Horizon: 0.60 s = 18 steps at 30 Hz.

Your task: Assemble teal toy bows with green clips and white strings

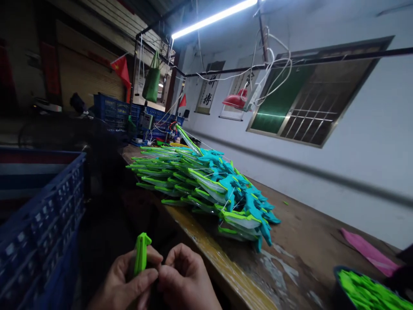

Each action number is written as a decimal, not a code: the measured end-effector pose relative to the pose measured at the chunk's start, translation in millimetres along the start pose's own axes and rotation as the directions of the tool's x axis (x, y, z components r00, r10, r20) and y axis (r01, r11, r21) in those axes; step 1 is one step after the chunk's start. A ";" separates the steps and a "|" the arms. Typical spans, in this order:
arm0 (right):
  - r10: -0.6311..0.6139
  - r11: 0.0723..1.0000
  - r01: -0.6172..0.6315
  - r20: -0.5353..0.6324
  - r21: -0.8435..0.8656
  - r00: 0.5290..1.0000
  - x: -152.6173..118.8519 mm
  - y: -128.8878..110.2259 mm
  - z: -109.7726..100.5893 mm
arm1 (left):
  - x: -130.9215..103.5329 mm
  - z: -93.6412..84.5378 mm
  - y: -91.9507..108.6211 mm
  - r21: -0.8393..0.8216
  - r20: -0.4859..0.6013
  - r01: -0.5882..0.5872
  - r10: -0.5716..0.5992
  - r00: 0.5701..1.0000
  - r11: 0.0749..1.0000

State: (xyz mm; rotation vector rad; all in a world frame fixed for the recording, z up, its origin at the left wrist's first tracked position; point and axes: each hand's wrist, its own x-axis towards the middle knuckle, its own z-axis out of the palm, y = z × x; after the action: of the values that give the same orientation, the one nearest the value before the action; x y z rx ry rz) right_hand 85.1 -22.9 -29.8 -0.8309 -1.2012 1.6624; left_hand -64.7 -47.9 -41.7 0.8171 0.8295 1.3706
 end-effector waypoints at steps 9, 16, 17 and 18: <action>0.124 0.974 -0.137 0.080 0.182 0.989 -6.3 -11.6 6.8 | 0.8 0.5 8.4 -0.039 0.140 0.048 -0.042 0.989 0.998; 0.135 0.988 -0.134 0.005 -0.071 0.991 -10.5 -14.0 3.6 | 4.8 -5.5 -0.4 0.051 0.211 -0.005 -0.006 0.977 0.999; 0.124 0.982 -0.128 -0.036 -0.139 0.992 -14.5 -15.8 3.4 | 4.4 -5.8 -1.0 0.063 0.209 -0.012 -0.001 0.978 0.998; 0.116 0.972 -0.129 -0.075 -0.198 0.990 -19.1 -17.5 2.8 | 4.2 -6.0 -1.7 0.064 0.212 -0.013 -0.001 0.977 0.998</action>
State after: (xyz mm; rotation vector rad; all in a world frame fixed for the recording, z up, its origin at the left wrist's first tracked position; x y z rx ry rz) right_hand 94.6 -39.3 -12.0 -1.0955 -1.3129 1.6160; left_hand -69.1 -43.7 -46.1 0.9987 0.7082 1.2414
